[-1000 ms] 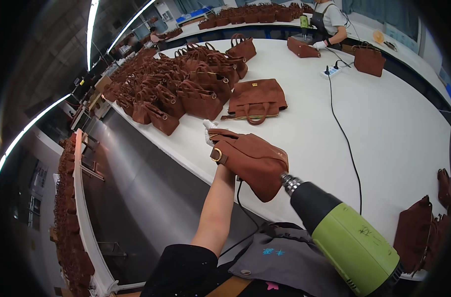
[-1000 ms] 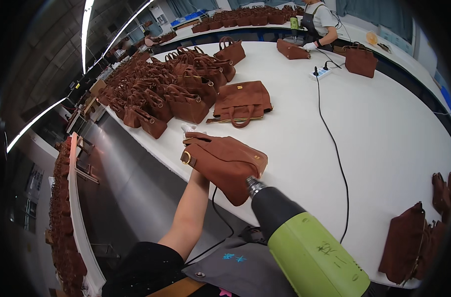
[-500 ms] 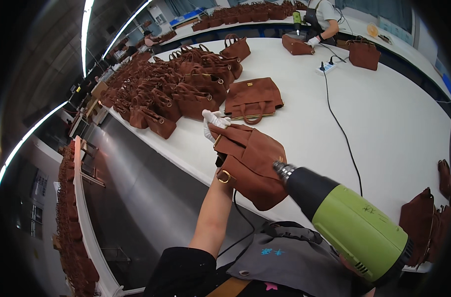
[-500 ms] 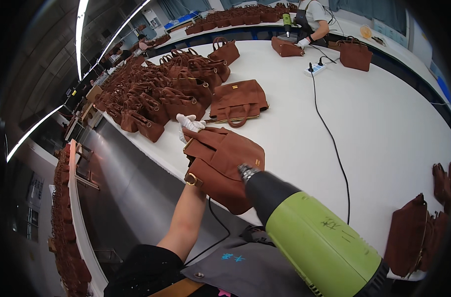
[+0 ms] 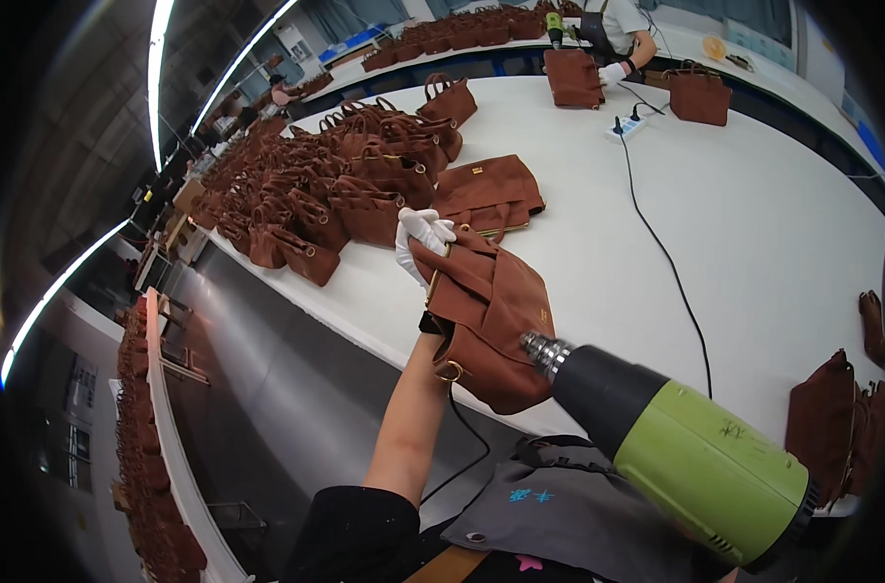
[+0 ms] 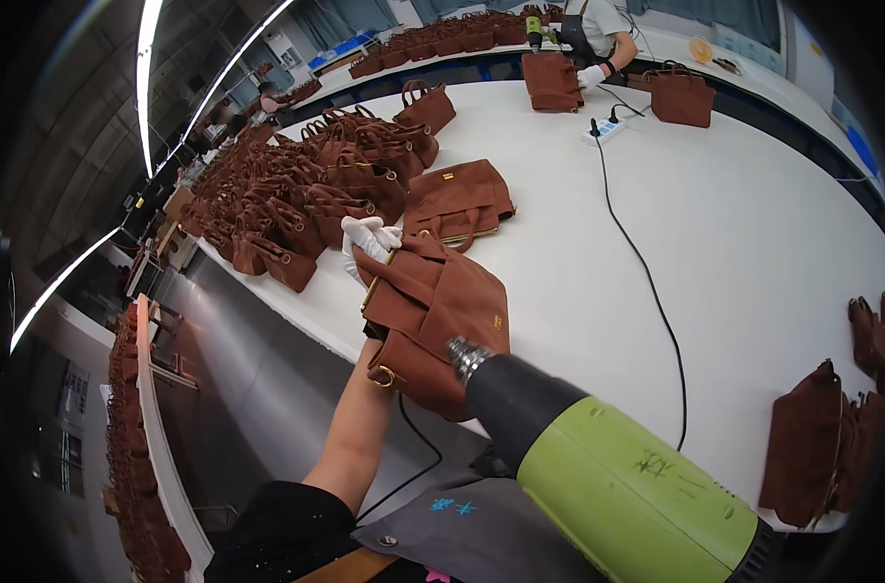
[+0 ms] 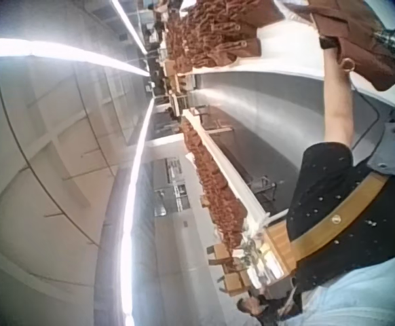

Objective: The person uses a green heat gun to apply heat to the surface of brown handbags lined up on a white table. They hold the bag with a gloved left hand and direct the heat gun with their right hand, moving the tool along the seams and body of the bag. The person repeatedly picks up bags, treats them, and places them back on the table.

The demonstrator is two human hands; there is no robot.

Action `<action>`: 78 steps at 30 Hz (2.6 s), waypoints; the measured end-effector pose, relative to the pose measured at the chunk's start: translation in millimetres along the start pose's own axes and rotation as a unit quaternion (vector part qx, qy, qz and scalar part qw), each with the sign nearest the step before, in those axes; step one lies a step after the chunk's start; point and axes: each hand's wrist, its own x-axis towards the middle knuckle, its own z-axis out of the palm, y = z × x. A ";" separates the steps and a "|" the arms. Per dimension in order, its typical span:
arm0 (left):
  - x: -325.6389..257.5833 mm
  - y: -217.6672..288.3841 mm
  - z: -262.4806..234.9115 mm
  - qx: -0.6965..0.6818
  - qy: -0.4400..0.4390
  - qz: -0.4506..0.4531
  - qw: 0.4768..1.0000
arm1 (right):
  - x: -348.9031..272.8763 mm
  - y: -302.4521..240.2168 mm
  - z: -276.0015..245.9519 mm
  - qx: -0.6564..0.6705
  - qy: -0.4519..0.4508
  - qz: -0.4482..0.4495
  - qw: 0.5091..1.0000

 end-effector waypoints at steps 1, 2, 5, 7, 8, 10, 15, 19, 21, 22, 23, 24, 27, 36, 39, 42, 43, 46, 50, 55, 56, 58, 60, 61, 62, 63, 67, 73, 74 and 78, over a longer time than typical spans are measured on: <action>-0.2 -3.0 3.4 0.010 -0.008 0.010 1.000 | -0.2 0.2 -0.2 0.000 0.003 -0.003 1.000; 0.0 -7.4 4.7 0.025 -0.015 0.024 0.999 | -1.8 0.9 -0.3 -0.003 0.007 -0.005 1.000; 1.7 -22.3 0.6 0.091 -0.041 0.068 0.993 | -7.5 2.4 -2.6 -0.001 0.011 -0.008 1.000; -6.3 -21.4 12.5 0.124 -0.056 0.080 0.987 | -9.2 2.9 -2.0 -0.004 0.025 -0.013 1.000; -9.6 -21.9 17.8 0.140 -0.064 0.087 0.984 | -10.8 3.2 -1.9 -0.005 0.032 -0.015 0.999; -7.9 -24.7 12.4 0.133 -0.077 0.090 0.984 | -11.9 2.5 -1.0 -0.007 0.036 -0.021 0.999; 1.4 -23.6 11.3 0.161 -0.092 0.111 0.976 | -10.1 -1.7 1.8 -0.014 0.068 -0.047 0.996; 10.1 -23.9 28.0 0.233 -0.086 0.236 0.940 | -7.1 -9.6 0.8 -0.029 0.143 -0.093 0.985; -4.9 -3.5 51.2 0.389 -0.099 0.356 0.844 | -9.4 -12.9 -4.4 -0.045 0.178 -0.119 0.976; -18.8 2.4 60.7 0.448 -0.114 0.390 0.796 | -9.2 -14.9 -4.8 -0.053 0.191 -0.133 0.971; -39.3 15.6 63.5 0.477 -0.198 0.353 0.780 | -11.9 -15.0 -7.3 -0.049 0.172 -0.147 0.973; -63.5 13.2 51.5 0.473 -0.282 0.284 0.785 | -13.7 -15.0 -9.3 -0.041 0.144 -0.158 0.976; -170.8 7.0 36.1 0.555 -0.421 0.231 0.679 | -16.5 -17.3 -19.7 -0.045 0.024 -0.203 0.978; -269.6 -2.2 -52.0 0.455 -0.713 0.036 0.533 | -28.9 -12.5 32.5 -0.170 -0.011 0.026 0.985; -287.6 -9.5 -63.6 0.514 -0.698 0.029 0.498 | -23.8 -3.0 45.3 -0.202 -0.063 0.052 0.976; -297.8 -11.6 -70.2 0.544 -0.665 0.050 0.510 | -30.2 3.8 50.8 -0.230 -0.103 0.060 0.966; -295.0 -8.1 -68.6 0.548 -0.655 0.071 0.516 | -30.9 7.8 51.2 -0.237 -0.114 0.058 0.963; -299.5 -11.2 -82.1 0.436 -0.592 -0.087 0.672 | -27.3 16.1 57.1 -0.265 -0.157 0.048 0.950; -293.4 0.6 -92.7 0.333 -0.550 -0.271 0.716 | -13.0 27.6 63.9 -0.315 -0.236 0.005 0.919; -309.6 -28.9 -93.3 0.394 -0.389 0.080 0.829 | 35.7 66.5 72.2 -0.374 -0.349 -0.119 0.851; -310.3 -29.6 -92.9 0.406 -0.394 0.106 0.817 | 44.5 70.8 79.9 -0.385 -0.357 -0.150 0.838; -313.9 -34.3 -96.7 0.466 -0.477 0.120 0.736 | 56.5 70.5 105.6 -0.404 -0.361 -0.185 0.820; -317.0 -38.3 -101.6 0.512 -0.547 0.105 0.654 | 64.2 60.1 138.5 -0.426 -0.355 -0.226 0.801; -317.7 -37.3 -102.5 0.515 -0.546 0.103 0.653 | 61.3 36.9 151.6 -0.420 -0.367 -0.152 0.816; -317.9 -36.5 -103.6 0.518 -0.545 0.101 0.652 | 61.1 24.2 161.2 -0.412 -0.377 -0.077 0.826; -314.6 -31.6 -101.6 0.511 -0.490 0.137 0.693 | 62.9 21.8 162.2 -0.422 -0.384 -0.108 0.814; -289.4 -12.4 -93.6 0.536 -0.646 0.035 0.542 | 71.4 21.9 173.1 -0.455 -0.360 -0.187 0.793; -266.1 -28.5 -130.5 0.467 -0.538 0.154 0.685 | 92.3 -6.9 195.5 -0.447 -0.393 -0.082 0.799; -252.1 -14.7 -130.5 0.402 -0.502 0.193 0.741 | 91.4 -6.2 190.8 -0.461 -0.393 -0.096 0.790; -212.0 32.5 -165.3 0.488 -0.221 0.017 0.844 | 83.8 9.4 185.0 -0.447 -0.292 -0.110 0.839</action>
